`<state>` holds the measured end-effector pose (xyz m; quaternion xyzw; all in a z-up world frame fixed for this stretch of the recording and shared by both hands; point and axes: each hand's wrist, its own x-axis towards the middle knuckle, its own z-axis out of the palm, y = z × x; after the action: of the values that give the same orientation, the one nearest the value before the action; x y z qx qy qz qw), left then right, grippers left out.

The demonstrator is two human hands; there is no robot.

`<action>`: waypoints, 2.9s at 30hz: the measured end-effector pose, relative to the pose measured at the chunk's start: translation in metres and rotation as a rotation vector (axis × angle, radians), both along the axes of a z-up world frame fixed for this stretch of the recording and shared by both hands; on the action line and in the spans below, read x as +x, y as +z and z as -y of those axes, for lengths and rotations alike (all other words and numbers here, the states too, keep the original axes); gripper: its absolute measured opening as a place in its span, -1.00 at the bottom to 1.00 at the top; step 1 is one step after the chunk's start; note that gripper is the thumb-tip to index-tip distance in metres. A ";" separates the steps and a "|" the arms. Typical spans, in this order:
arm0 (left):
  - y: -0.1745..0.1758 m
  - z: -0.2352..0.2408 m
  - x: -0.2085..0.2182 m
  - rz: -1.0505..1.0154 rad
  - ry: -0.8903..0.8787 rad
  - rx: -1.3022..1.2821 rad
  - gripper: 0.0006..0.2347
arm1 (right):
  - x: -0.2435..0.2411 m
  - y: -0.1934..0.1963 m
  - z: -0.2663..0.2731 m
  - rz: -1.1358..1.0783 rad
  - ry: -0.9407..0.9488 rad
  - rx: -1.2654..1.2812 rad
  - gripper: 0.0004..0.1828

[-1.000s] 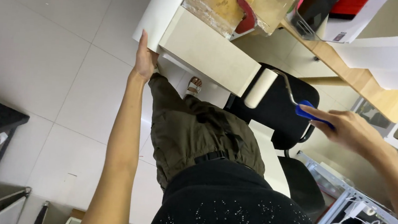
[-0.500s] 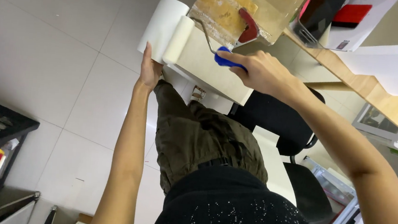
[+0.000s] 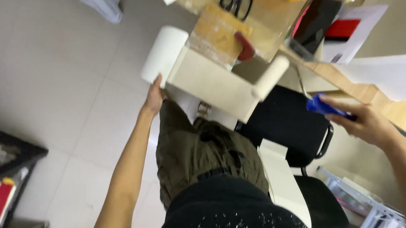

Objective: Applying adhesive paper to a white board and smoothing it out with a tool.

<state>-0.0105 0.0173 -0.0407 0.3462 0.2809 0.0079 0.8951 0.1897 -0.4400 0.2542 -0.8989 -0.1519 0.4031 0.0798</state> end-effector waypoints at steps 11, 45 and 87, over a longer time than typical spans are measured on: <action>0.105 -0.052 0.016 -0.084 -0.869 0.874 -0.11 | 0.122 -0.159 -0.234 0.738 -0.411 0.382 -0.29; 0.023 -0.075 0.081 0.431 -0.903 1.027 -0.54 | -0.159 -0.152 -0.126 0.483 -1.682 0.691 -0.73; 0.058 0.125 0.101 0.293 -0.799 2.036 -0.38 | -0.150 -0.180 -0.165 -0.256 -2.152 1.553 -0.32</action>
<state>0.0902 -0.1074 0.0171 0.9831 -0.0981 -0.0135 0.1541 0.0402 -0.2753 0.0745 -0.2480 0.4486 0.0301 0.8581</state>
